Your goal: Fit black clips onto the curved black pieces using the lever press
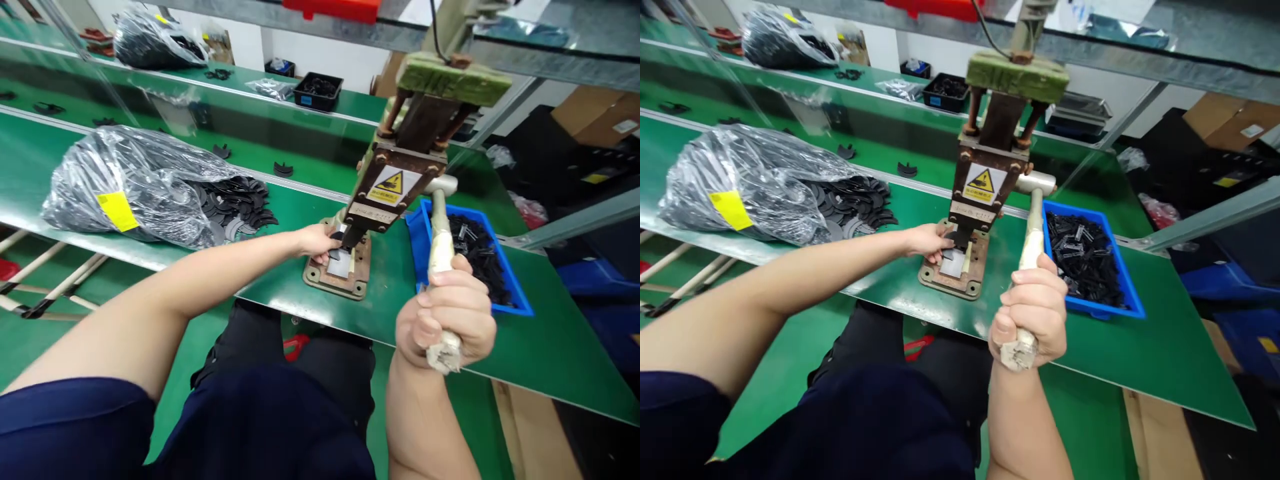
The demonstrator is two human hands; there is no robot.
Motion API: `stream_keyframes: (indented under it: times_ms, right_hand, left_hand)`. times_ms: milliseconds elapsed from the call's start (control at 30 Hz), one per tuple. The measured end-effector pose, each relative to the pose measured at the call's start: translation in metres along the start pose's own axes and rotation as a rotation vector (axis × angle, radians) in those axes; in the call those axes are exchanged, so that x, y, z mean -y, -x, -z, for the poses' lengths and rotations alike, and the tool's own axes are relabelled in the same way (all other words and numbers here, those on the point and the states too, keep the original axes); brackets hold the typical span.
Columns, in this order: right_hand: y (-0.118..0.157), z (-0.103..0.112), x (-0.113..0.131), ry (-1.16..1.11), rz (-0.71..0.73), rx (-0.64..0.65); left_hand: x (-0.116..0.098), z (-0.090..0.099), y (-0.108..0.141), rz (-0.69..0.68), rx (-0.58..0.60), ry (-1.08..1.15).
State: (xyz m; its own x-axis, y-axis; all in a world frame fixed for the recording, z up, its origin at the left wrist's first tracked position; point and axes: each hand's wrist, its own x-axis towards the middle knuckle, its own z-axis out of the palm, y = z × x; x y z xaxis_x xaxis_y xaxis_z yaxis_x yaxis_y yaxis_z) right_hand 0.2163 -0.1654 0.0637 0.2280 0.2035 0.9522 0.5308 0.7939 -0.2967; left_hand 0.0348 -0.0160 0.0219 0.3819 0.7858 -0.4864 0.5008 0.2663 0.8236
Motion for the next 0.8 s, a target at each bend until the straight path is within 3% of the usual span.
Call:
stream_keyframes:
  times_ms: [67, 167, 267, 433, 467, 533, 633, 800]
  right_hand:
    - [-0.001, 0.001, -0.006, 0.003, 0.037, 0.007]
    - [-0.002, -0.002, -0.019, -0.029, 0.136, -0.083]
    - [-0.002, -0.009, -0.031, -0.069, 0.166, -0.178]
    - [-0.002, -0.018, -0.040, -0.129, 0.216, -0.270]
    - [-0.002, -0.018, -0.040, -0.130, 0.218, -0.276]
    - [-0.001, -0.017, -0.038, -0.123, 0.208, -0.273]
    - [0.000, -0.014, -0.033, -0.108, 0.180, -0.214]
    - [-0.001, -0.011, -0.029, -0.091, 0.154, -0.181]
  left_hand:
    - [0.011, -0.010, 0.012, -0.142, -0.058, 0.069]
    - [0.037, -0.015, 0.034, -0.428, -0.094, 0.103]
    - [0.069, 0.008, 0.056, -0.552, -0.192, -0.088]
    - [0.112, 0.104, 0.071, -0.388, -0.651, -0.680]
    - [0.117, 0.121, 0.072, -0.335, -0.670, -0.776]
    - [0.124, 0.145, 0.074, -0.273, -0.597, -0.943]
    - [0.129, 0.154, 0.079, -0.239, -0.491, -1.122]
    - [0.133, 0.147, 0.081, -0.135, -0.510, -1.183]
